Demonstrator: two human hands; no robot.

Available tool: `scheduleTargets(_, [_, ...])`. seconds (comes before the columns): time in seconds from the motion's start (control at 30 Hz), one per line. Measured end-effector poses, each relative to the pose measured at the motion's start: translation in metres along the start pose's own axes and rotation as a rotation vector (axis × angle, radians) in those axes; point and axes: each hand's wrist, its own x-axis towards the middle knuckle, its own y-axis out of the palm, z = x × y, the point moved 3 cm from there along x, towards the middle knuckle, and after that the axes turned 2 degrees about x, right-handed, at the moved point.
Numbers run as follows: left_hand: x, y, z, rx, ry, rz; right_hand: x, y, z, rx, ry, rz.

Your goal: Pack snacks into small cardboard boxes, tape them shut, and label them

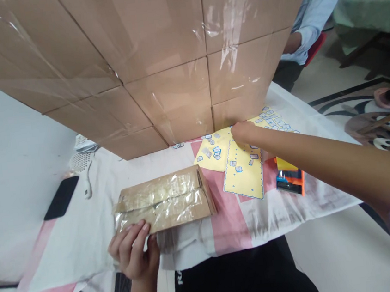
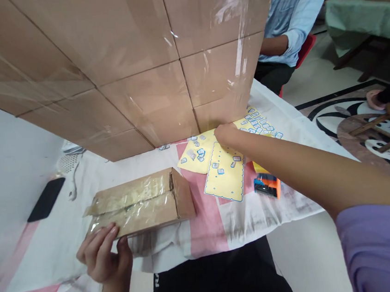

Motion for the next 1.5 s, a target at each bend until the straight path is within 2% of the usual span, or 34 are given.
scheduleTargets(0.13, [0.001, -0.001, 0.0, -0.002, -0.007, 0.013, -0.015, -0.029, 0.015, -0.1, -0.03, 0.037])
scheduleTargets(0.23, [0.002, -0.001, 0.0, 0.007, -0.009, 0.022, -0.041, -0.052, 0.025, -0.105, -0.105, -0.032])
scheduleTargets(0.3, [0.002, -0.002, 0.0, 0.014, -0.012, 0.028, -0.069, -0.055, 0.031, -0.016, -0.199, -0.121])
scheduleTargets(0.33, [0.002, -0.002, 0.001, 0.019, -0.015, 0.03, -0.085, -0.05, 0.036, 0.075, -0.263, -0.175])
scheduleTargets(0.4, [0.001, -0.002, 0.001, 0.024, -0.02, 0.033, -0.12, -0.027, 0.046, 0.342, -0.395, -0.281])
scheduleTargets(0.5, [-0.002, -0.003, 0.003, 0.022, -0.02, 0.024, -0.163, 0.027, 0.063, 0.748, -0.514, -0.422])
scheduleTargets(0.57, [-0.003, -0.003, 0.004, 0.027, -0.035, 0.019, -0.18, 0.06, 0.072, 0.931, -0.519, -0.503])
scheduleTargets(0.63, [-0.005, -0.004, 0.006, 0.042, -0.06, 0.022, -0.186, 0.081, 0.081, 1.024, -0.538, -0.532])
scheduleTargets(0.7, [-0.005, -0.006, 0.006, 0.051, -0.08, 0.037, -0.188, 0.09, 0.087, 1.038, -0.589, -0.532])
scheduleTargets(0.8, [-0.005, -0.007, 0.005, 0.051, -0.077, 0.053, -0.186, 0.092, 0.09, 1.006, -0.652, -0.541])
scheduleTargets(0.97, [-0.008, -0.006, 0.005, 0.064, -0.085, 0.021, -0.189, 0.09, 0.088, 1.083, -0.632, -0.631])
scheduleTargets(1.1, [-0.012, -0.007, 0.008, 0.093, -0.142, 0.035, -0.197, 0.09, 0.091, 1.208, -0.575, -0.557])
scheduleTargets(1.33, [-0.008, -0.009, 0.005, 0.034, -0.155, 0.063, -0.219, 0.101, 0.097, 1.449, -0.342, -0.207])
scheduleTargets(1.5, [-0.008, -0.009, 0.005, 0.037, -0.146, 0.065, -0.229, 0.11, 0.108, 1.528, -0.313, -0.139])
